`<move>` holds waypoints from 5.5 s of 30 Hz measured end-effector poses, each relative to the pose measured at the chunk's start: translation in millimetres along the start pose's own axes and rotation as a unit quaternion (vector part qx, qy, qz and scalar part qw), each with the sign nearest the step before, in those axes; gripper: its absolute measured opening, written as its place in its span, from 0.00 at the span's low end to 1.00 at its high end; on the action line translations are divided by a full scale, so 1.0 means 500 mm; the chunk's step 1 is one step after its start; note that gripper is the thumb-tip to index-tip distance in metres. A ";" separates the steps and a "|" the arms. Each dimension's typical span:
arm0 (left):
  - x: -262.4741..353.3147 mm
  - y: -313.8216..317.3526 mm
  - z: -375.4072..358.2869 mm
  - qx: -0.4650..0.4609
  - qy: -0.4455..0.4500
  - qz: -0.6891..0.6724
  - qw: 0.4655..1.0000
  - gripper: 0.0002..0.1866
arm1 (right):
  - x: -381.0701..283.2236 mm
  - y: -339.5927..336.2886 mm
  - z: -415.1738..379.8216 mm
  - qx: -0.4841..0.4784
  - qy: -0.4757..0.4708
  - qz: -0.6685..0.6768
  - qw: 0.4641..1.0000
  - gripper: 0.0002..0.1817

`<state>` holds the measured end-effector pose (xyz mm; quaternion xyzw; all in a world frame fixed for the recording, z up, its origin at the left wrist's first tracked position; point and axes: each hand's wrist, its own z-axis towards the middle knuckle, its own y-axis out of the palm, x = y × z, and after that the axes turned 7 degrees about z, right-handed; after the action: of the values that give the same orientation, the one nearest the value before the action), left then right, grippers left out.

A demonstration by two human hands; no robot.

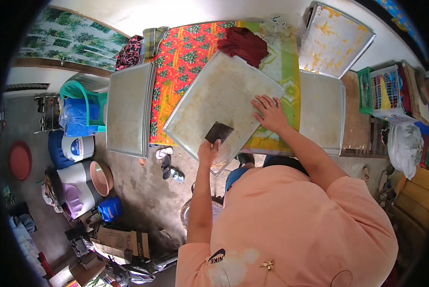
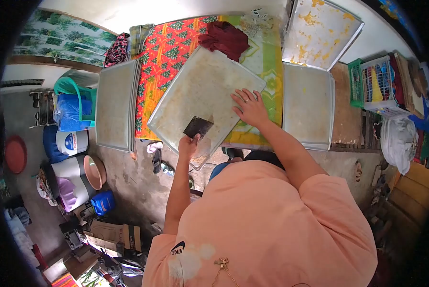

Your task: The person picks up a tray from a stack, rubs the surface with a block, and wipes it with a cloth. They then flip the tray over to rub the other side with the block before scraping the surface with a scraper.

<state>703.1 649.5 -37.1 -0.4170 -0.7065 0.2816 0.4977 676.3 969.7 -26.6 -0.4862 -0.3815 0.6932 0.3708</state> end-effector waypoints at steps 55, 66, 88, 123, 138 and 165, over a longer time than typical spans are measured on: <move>0.222 0.056 -0.044 0.059 -0.050 -0.485 0.871 0.12 | -0.115 0.010 0.045 0.071 0.060 0.263 0.960 0.43; 0.190 0.077 -0.049 0.042 -0.057 -0.398 0.915 0.14 | -0.143 0.029 0.086 -0.168 0.357 0.681 0.617 0.34; 0.010 0.009 -0.164 0.175 -0.183 -0.221 0.942 0.56 | -0.145 0.014 0.104 -0.198 0.099 0.135 0.966 0.44; -0.040 0.031 -0.148 0.113 -0.178 -0.233 0.949 0.60 | -0.033 0.032 0.062 -0.401 0.313 0.817 0.272 0.40; -0.049 0.018 -0.160 0.107 -0.165 -0.155 0.968 0.62 | -0.056 0.052 0.103 -0.126 0.132 0.379 0.907 0.41; -0.032 0.020 -0.166 0.089 -0.145 -0.119 0.978 0.66 | -0.239 0.046 0.170 -0.236 0.180 0.059 0.953 0.61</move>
<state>786.6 639.0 -23.9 -0.2386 -0.7880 0.3391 0.4552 621.7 839.9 19.8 -0.6983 -0.4316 0.5051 0.2662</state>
